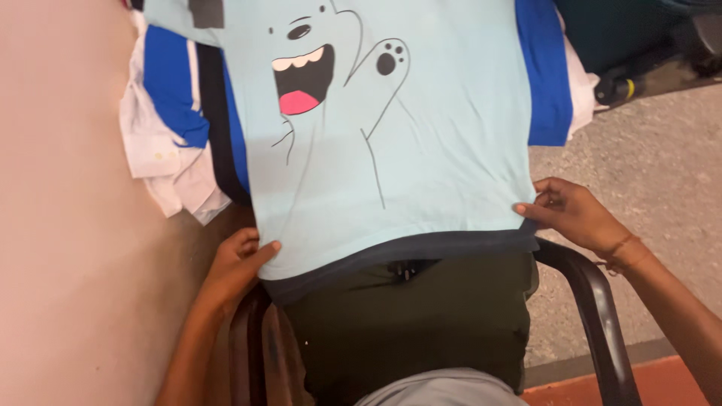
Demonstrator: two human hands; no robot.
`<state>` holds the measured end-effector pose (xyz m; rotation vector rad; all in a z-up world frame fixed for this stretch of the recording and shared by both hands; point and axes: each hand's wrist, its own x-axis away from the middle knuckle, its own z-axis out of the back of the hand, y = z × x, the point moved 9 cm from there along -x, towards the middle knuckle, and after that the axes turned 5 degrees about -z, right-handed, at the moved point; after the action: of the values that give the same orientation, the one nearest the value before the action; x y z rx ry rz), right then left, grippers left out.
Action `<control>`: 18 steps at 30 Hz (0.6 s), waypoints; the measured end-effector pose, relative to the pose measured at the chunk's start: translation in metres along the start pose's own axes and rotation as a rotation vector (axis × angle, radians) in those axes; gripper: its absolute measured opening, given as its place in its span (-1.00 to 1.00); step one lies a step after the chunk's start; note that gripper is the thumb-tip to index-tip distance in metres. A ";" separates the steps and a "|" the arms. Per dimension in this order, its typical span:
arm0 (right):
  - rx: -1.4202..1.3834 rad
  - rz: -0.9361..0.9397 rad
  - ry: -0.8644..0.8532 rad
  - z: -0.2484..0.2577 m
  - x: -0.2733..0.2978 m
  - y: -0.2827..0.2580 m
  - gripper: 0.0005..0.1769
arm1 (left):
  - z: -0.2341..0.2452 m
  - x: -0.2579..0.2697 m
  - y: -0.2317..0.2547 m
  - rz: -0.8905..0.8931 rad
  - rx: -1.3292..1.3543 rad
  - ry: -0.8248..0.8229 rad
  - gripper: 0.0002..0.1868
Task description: The person folds several items of clothing including a patterned top, a light blue t-shirt with a cartoon graphic, a black polo shirt, and a blue zip-up jacket, placing each folded item into a suitcase.
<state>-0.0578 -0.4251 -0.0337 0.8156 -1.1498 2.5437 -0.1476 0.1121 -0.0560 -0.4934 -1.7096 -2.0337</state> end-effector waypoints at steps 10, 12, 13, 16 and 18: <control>0.449 0.383 0.350 0.045 -0.019 -0.131 -0.56 | -0.142 0.035 0.123 -0.749 -0.545 -0.186 -0.64; 0.495 0.638 0.488 0.062 -0.044 -0.174 -0.59 | -0.222 0.043 0.127 -0.941 -0.735 -0.509 -0.57; 0.570 0.760 0.582 0.071 -0.061 -0.192 -0.64 | -0.256 0.043 0.119 -0.922 -0.806 -0.662 -0.54; 0.716 0.969 0.837 0.095 -0.134 -0.222 -0.71 | -0.333 0.045 0.141 -1.337 -0.871 -0.603 -0.44; 0.916 0.800 0.937 0.105 -0.209 -0.229 -0.80 | -0.369 0.034 0.141 -1.364 -0.931 -0.608 -0.44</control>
<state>0.2509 -0.3483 0.0440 -0.9321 0.0915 3.3752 -0.0976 -0.2751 0.0146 -0.1476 -1.3092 -4.0674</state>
